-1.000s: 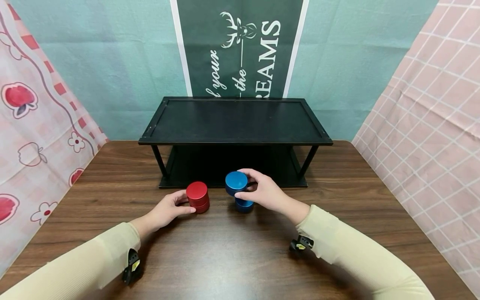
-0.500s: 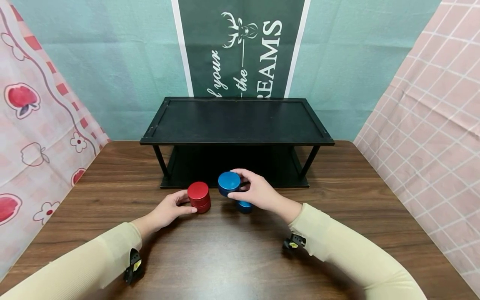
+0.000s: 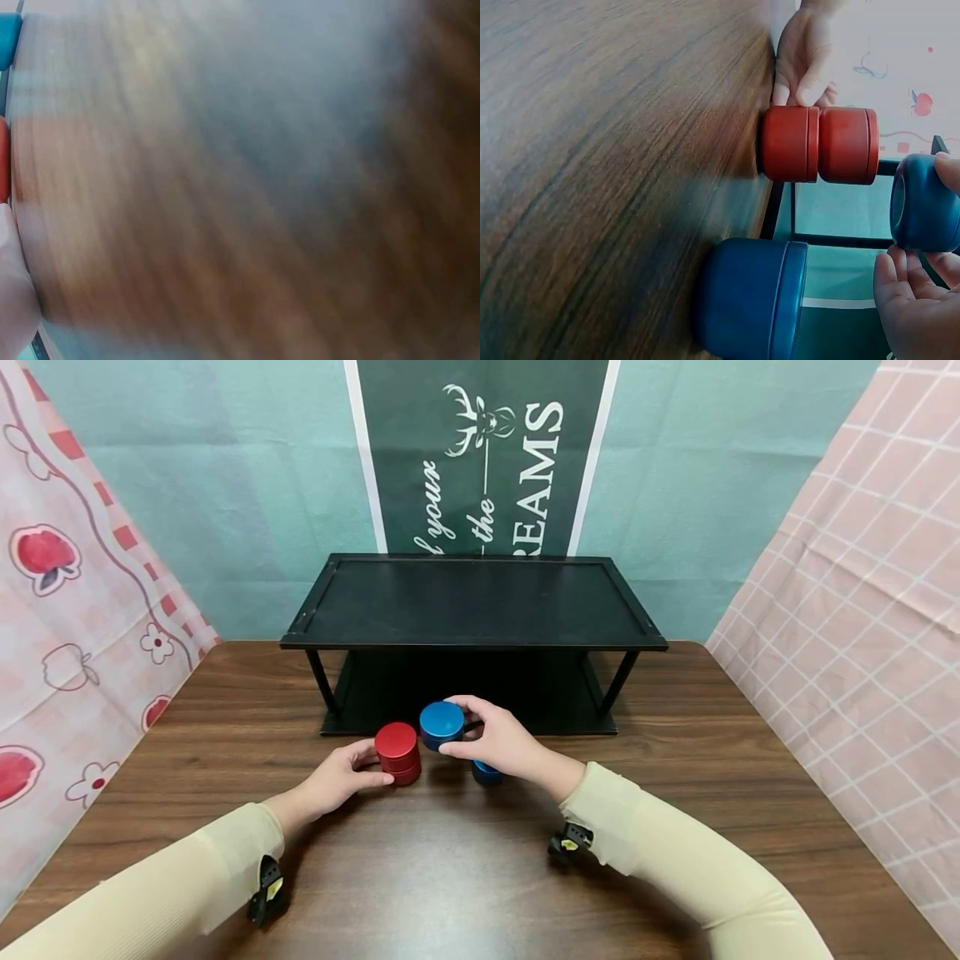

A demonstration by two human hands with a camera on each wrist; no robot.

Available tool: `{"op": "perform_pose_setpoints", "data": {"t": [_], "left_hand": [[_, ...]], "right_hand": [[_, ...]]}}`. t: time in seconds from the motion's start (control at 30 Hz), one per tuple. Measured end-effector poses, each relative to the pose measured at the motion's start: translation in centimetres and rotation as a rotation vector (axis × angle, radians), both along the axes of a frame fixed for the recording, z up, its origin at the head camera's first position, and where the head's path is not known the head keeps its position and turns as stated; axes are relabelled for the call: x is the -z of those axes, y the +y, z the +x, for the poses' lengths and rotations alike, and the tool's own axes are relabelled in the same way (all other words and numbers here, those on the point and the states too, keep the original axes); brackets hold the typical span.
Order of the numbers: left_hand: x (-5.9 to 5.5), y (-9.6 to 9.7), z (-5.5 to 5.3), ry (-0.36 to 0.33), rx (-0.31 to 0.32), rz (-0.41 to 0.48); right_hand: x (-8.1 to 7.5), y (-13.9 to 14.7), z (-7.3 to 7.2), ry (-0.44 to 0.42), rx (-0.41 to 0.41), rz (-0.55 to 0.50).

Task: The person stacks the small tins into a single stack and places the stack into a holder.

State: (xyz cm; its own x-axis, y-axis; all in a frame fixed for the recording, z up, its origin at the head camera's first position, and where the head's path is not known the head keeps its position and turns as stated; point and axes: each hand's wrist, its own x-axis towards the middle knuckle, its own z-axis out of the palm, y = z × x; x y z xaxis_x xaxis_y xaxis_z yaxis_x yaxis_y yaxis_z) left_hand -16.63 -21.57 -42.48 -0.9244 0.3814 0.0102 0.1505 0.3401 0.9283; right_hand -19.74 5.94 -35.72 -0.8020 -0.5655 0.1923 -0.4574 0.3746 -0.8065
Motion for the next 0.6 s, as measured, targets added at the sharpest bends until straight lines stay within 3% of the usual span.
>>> {"op": "perform_pose_setpoints", "data": {"t": [0.6], "left_hand": [[-0.2, 0.1, 0.2, 0.005, 0.015, 0.005]], "right_hand": [[0.0, -2.5, -0.2, -0.001, -0.041, 0.017]]}}
